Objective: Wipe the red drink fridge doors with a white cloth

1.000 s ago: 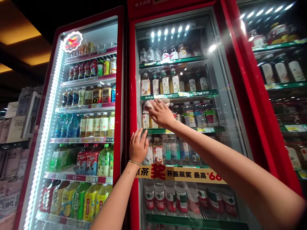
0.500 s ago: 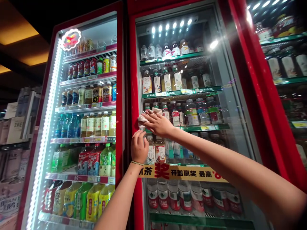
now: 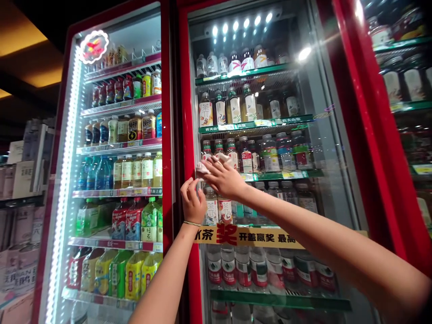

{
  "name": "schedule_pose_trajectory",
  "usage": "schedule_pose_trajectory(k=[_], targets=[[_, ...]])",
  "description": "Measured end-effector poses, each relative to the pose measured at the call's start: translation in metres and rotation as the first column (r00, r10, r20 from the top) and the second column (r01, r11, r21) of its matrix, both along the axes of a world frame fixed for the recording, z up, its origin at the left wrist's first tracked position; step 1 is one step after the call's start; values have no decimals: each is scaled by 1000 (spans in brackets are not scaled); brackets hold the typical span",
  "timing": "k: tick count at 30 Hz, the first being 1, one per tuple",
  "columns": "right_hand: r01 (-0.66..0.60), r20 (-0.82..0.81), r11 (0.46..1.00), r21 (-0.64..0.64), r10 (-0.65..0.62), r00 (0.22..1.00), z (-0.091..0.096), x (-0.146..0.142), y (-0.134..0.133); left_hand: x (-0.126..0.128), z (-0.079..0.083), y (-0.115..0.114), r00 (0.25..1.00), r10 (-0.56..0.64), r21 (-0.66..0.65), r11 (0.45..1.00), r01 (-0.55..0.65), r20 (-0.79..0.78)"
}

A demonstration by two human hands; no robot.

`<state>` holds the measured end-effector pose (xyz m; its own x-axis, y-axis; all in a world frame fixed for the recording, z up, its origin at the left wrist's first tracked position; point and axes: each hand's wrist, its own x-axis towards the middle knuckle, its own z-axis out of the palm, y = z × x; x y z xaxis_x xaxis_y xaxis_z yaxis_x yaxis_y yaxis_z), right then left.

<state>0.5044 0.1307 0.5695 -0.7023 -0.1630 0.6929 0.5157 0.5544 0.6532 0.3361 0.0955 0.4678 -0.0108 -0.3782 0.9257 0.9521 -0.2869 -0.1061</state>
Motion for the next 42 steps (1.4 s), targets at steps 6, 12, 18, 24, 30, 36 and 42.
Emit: schedule_pose_trajectory(k=[6,12,18,24,30,36,42], targets=[[-3,41,1000,0,3,999,-22,20,0,1,0,-3,997,-83,21,996,83,5],[-21,69,1000,15,20,997,-20,12,-2,-1,0,-4,997,-58,-50,997,60,40],[20,-130,999,-41,-25,991,-19,49,10,-2,-1,-1,994,-80,-63,995,76,-70],[24,39,1000,-1,-24,999,-40,78,17,-4,0,0,964,70,-141,984,-109,-256],[118,-287,990,-82,-137,948,-50,126,24,8,-9,-7,859,177,-274,900,-339,-481],[179,-180,980,-90,-192,965,-41,163,33,43,-10,-8,924,217,-410,846,-339,-316],[166,-455,970,-177,-231,860,-16,175,46,86,12,-8,945,242,-598,732,-327,-220]])
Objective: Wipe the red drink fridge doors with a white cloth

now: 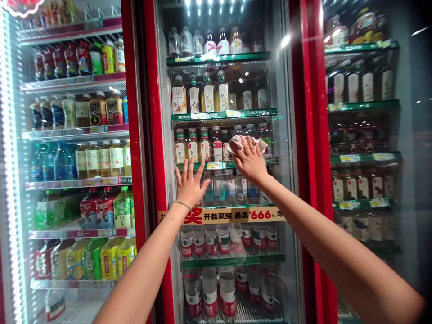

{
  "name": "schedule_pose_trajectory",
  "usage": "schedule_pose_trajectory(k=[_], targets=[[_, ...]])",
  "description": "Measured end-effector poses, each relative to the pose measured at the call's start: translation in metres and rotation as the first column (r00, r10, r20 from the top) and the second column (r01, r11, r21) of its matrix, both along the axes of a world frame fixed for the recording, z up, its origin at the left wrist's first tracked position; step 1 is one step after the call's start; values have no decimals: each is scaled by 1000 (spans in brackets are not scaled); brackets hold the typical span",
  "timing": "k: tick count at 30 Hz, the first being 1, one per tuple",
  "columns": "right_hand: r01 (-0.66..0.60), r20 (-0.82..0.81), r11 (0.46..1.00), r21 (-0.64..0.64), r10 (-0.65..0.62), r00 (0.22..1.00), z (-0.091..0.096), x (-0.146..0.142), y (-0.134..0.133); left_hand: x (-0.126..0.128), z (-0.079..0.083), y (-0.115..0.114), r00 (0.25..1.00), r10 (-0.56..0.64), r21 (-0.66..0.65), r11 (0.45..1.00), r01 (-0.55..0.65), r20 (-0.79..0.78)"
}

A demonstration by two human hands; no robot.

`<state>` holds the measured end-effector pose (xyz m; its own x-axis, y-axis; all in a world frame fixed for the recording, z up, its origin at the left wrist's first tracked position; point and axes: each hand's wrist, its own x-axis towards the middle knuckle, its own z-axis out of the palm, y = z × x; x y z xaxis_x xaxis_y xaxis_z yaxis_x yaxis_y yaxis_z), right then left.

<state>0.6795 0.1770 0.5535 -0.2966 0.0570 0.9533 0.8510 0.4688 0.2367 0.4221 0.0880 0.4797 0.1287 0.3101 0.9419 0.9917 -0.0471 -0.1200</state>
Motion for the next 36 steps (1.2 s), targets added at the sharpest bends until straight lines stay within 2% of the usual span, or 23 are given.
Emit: schedule_pose_trajectory(k=[5,11,13,14,16,19,22,24,26,29,32,36], targets=[[-4,42,999,-50,6,999,-10,-3,-6,9,9,-1,999,27,-173,985,-22,30],[30,146,996,-78,-18,989,-49,1,-17,5,10,0,999,38,-216,976,-29,35],[41,201,995,-87,-23,979,-52,8,-18,5,10,-1,998,44,-214,976,-36,34],[44,234,995,-95,-21,972,-47,13,-17,6,10,-1,998,48,-215,976,-40,35],[50,257,992,-115,-19,966,-26,25,-14,7,11,-2,998,54,-227,973,-45,33],[62,56,990,-125,-55,997,24,30,-7,7,9,-2,998,56,-224,973,-50,24],[33,-136,992,-123,-49,989,61,0,-6,6,6,3,998,53,-170,984,-50,14],[-28,-111,996,-88,18,994,67,-37,-11,4,3,6,999,47,-128,991,-46,5],[-74,25,996,-45,75,997,62,-72,-18,3,1,8,999,45,-95,994,-46,-6],[-38,202,999,17,34,979,53,-93,-25,1,0,8,999,45,-64,997,-46,-16],[-17,271,1000,21,10,963,55,-63,-20,1,0,6,999,30,-59,998,-31,-16],[-20,53,998,-55,23,998,54,26,4,1,2,4,1000,28,-79,996,-29,-7]])
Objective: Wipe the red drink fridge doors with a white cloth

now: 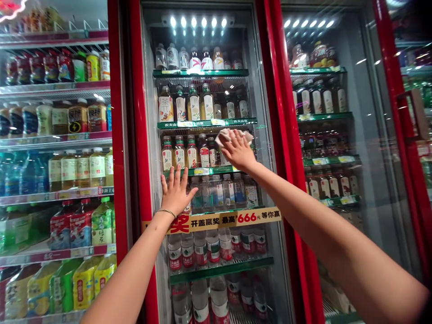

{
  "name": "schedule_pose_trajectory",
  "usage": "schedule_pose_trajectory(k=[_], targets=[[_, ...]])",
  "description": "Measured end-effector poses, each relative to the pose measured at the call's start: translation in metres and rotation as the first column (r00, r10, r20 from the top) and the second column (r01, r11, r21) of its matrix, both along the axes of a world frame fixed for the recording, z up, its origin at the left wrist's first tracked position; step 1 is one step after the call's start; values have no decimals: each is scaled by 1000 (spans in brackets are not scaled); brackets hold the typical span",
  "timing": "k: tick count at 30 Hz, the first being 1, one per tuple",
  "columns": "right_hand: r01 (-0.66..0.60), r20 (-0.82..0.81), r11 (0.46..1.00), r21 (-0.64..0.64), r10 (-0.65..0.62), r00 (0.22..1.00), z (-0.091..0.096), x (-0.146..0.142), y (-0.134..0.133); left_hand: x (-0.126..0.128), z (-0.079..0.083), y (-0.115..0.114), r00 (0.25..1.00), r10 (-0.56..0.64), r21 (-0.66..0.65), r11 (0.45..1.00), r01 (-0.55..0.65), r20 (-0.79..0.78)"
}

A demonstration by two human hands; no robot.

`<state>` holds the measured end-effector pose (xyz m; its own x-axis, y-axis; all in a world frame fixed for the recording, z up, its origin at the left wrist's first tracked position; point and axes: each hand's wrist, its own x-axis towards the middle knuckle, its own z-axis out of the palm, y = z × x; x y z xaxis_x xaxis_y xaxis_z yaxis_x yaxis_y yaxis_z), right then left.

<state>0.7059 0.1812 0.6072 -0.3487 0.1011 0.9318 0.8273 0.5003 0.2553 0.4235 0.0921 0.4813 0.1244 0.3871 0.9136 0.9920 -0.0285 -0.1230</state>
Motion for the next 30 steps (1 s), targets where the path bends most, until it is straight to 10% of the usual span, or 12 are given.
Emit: schedule_pose_trajectory(k=[7,15,19,30], targets=[[79,-310,995,-68,-96,946,-37,93,26,5,-1,1,1000,9,-2,1000,-9,8],[-4,-55,1000,13,5,999,-46,-60,-10,3,-2,2,1000,14,9,1000,-14,-3],[-14,158,999,46,6,987,-50,-83,-29,-1,-2,1,1000,12,2,1000,-12,-16],[99,-200,990,-99,-117,973,-71,91,13,3,-3,1,1000,8,4,1000,-8,-8]])
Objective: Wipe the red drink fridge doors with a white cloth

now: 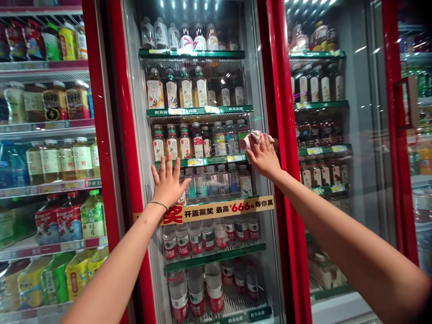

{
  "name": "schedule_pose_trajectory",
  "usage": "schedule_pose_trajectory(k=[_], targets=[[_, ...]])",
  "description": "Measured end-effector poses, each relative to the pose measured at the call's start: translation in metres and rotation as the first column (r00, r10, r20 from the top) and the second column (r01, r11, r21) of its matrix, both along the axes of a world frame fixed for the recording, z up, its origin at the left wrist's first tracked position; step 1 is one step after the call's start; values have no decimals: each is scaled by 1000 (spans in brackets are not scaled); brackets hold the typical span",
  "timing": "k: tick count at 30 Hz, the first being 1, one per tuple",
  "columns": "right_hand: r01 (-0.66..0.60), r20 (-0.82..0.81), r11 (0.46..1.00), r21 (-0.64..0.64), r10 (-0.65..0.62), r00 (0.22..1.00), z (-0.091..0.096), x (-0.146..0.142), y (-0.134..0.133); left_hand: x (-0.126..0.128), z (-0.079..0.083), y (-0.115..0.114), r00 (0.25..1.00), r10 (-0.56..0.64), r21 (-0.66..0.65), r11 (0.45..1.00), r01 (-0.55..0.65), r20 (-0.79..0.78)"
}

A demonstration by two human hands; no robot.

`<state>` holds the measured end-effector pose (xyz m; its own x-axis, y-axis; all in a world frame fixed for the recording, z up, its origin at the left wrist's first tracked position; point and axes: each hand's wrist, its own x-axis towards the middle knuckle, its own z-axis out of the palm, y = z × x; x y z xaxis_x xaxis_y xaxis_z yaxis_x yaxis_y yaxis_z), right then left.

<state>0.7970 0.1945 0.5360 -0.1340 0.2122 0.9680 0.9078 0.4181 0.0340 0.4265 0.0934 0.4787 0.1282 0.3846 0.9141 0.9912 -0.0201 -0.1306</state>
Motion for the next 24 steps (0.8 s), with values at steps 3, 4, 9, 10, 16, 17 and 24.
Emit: schedule_pose_trajectory(k=[3,4,9,10,16,17,24], targets=[[-10,-110,1000,29,13,994,-5,-19,-1,1,-1,2,1000,-13,15,1000,13,-1],[-18,-113,999,43,23,993,-5,-36,-3,0,-1,2,1000,-15,18,1000,15,-1],[-124,138,989,85,111,984,-8,-139,-27,-1,-1,3,1000,-9,19,1000,9,-1],[-131,173,988,86,114,978,-9,-152,-32,-2,-1,2,1000,-6,17,1000,6,-2],[-128,377,991,49,101,921,-8,-119,-36,-1,1,-1,1000,19,-11,1000,-19,0],[-118,342,992,33,99,934,-9,-99,-31,-1,1,-1,1000,20,-14,1000,-20,1],[-13,8,999,-44,13,1000,-31,17,-5,2,1,0,1000,4,-16,1000,-4,10]])
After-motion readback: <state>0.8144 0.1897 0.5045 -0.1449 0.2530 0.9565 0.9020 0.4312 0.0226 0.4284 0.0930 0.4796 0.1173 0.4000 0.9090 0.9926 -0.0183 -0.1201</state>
